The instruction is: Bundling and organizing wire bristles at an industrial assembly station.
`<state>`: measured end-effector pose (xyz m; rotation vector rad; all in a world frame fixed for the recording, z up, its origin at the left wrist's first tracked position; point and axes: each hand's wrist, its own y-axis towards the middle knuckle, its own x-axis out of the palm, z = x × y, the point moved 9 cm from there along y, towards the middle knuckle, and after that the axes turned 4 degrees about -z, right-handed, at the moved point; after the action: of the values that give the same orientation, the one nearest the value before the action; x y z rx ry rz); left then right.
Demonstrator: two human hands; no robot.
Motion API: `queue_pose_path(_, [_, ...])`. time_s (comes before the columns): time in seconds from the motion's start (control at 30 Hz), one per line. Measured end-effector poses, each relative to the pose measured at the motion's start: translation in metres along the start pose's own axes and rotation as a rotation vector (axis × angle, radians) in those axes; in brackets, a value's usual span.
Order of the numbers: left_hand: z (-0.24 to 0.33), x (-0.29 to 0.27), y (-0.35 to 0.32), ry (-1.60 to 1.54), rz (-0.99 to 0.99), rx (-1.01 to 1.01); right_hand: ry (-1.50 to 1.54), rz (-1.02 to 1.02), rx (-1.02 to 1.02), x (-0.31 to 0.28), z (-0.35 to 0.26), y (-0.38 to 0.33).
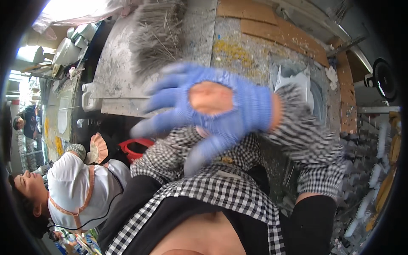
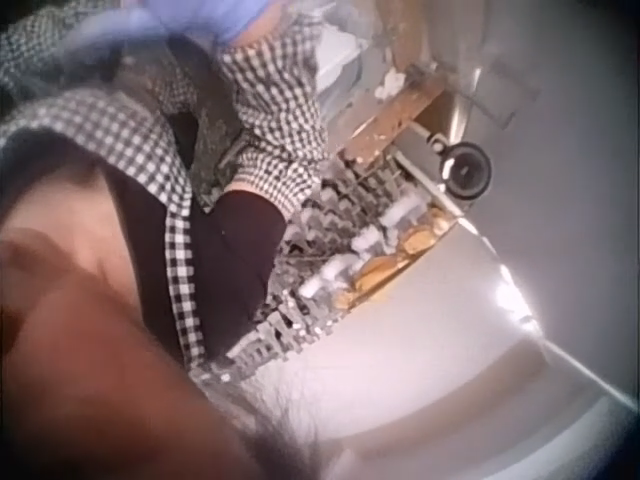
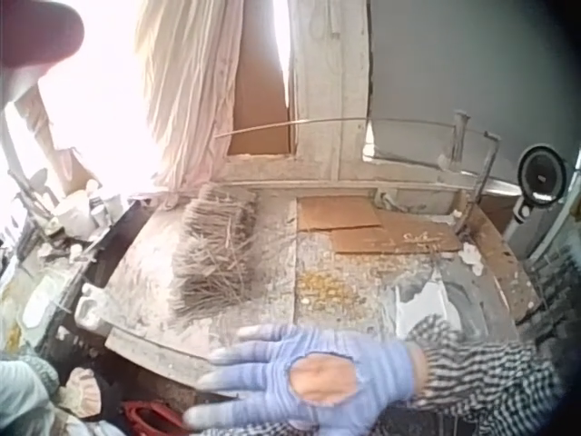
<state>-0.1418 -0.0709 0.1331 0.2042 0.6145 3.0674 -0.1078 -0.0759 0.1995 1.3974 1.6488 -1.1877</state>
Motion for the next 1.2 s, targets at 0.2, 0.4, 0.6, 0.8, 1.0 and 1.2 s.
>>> queue_pose_path(0.2, [-0.014, -0.011, 0.001, -0.007, -0.053, -0.129, -0.047, 0.328, -0.244, -0.039, -0.028, -0.015])
queue_pose_path(0.4, [-0.017, 0.004, 0.004, 0.033, -0.074, -0.061, 0.242, 0.428, -0.21, -0.032, -0.015, -0.032])
queue_pose_path(0.6, [-0.013, -0.009, 0.011, -0.004, -0.039, -0.037, 0.368, 0.877, -0.089, -0.029, 0.037, -0.113])
queue_pose_path(0.8, [-0.039, -0.011, 0.005, 0.099, 0.127, -0.057, 0.137, 0.782, 0.482, 0.137, 0.094, -0.089])
queue_pose_path(1.0, [-0.066, -0.01, -0.004, -0.143, 0.1, -0.177, -0.093, 0.622, 0.714, 0.18, 0.119, -0.083])
queue_pose_path(1.2, [-0.051, 0.007, -0.021, -0.413, 0.044, -0.266, 0.046, 1.05, 0.4, 0.107, 0.042, -0.108])
